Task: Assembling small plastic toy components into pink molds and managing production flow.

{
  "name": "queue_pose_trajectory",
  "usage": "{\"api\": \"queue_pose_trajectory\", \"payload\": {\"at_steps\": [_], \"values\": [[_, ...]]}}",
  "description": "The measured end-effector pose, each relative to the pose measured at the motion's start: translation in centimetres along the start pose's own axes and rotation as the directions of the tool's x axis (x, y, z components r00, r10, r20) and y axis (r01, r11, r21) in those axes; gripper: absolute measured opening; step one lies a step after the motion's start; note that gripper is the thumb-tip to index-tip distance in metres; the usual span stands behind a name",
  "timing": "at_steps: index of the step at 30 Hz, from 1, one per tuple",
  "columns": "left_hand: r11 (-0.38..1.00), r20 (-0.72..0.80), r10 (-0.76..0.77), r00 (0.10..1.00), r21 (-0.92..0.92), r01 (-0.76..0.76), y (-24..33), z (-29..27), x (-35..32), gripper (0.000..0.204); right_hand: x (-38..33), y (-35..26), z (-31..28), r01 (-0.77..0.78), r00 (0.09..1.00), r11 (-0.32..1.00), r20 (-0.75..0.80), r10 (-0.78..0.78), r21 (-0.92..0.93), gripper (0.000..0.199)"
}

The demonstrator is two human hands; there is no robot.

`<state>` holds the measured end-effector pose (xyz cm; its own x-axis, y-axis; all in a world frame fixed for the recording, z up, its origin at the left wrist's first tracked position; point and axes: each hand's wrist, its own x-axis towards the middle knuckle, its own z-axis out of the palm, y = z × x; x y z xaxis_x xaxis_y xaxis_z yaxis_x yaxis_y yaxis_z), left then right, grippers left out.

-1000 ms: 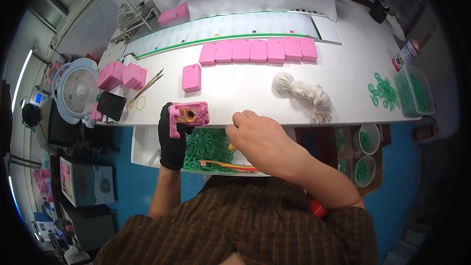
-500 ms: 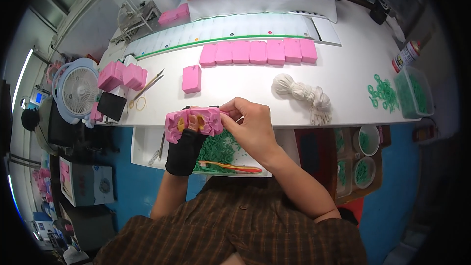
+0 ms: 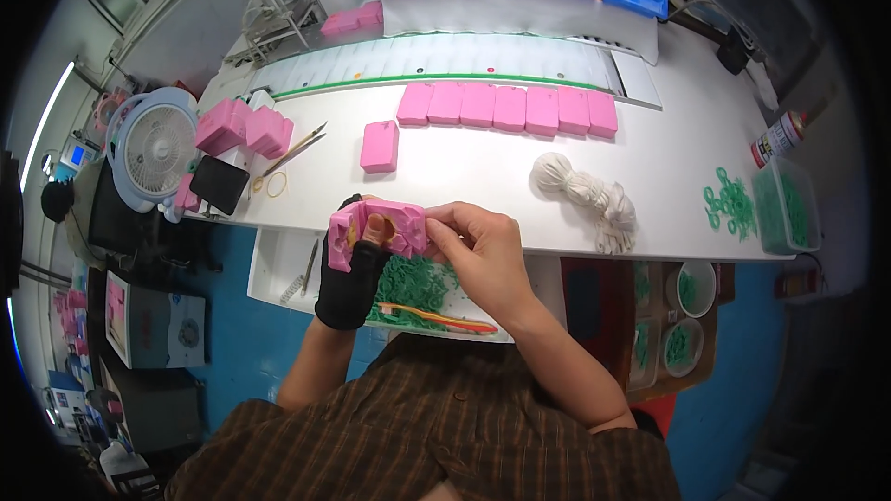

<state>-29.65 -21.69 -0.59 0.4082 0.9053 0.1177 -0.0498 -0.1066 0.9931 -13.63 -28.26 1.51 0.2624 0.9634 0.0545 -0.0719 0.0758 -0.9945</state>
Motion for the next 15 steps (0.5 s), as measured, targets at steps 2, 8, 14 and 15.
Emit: {"api": "queue_pose_trajectory", "payload": {"at_steps": [2, 8, 14, 15], "values": [[1.000, -0.023, 0.019, 1.000, 0.008, -0.018, -0.1, 0.0, 0.2, 0.026, 0.0, 0.1, 0.2, 0.015, 1.000, 0.999, 0.006, -0.015, -0.032, 0.017], [0.940, -0.081, 0.254, 0.964, 0.258, -0.225, -0.6, 1.3, 0.5, 0.024, 0.2, 1.5, 1.6, 0.077, 0.992, 0.992, -0.093, -0.087, -0.102, 0.022], [0.840, 0.044, -0.130, 0.991, -0.526, 0.134, -0.9, 1.7, 0.1, 0.021, 0.6, 3.1, 1.3, 0.130, 0.990, 0.988, -0.073, -0.123, 0.087, 0.020], [0.751, 0.076, -0.206, 0.976, -0.627, 0.207, -1.2, 1.6, 0.2, 0.022, 0.7, 3.5, 1.1, 0.124, 0.992, 0.987, -0.050, -0.119, 0.107, 0.019]]}}
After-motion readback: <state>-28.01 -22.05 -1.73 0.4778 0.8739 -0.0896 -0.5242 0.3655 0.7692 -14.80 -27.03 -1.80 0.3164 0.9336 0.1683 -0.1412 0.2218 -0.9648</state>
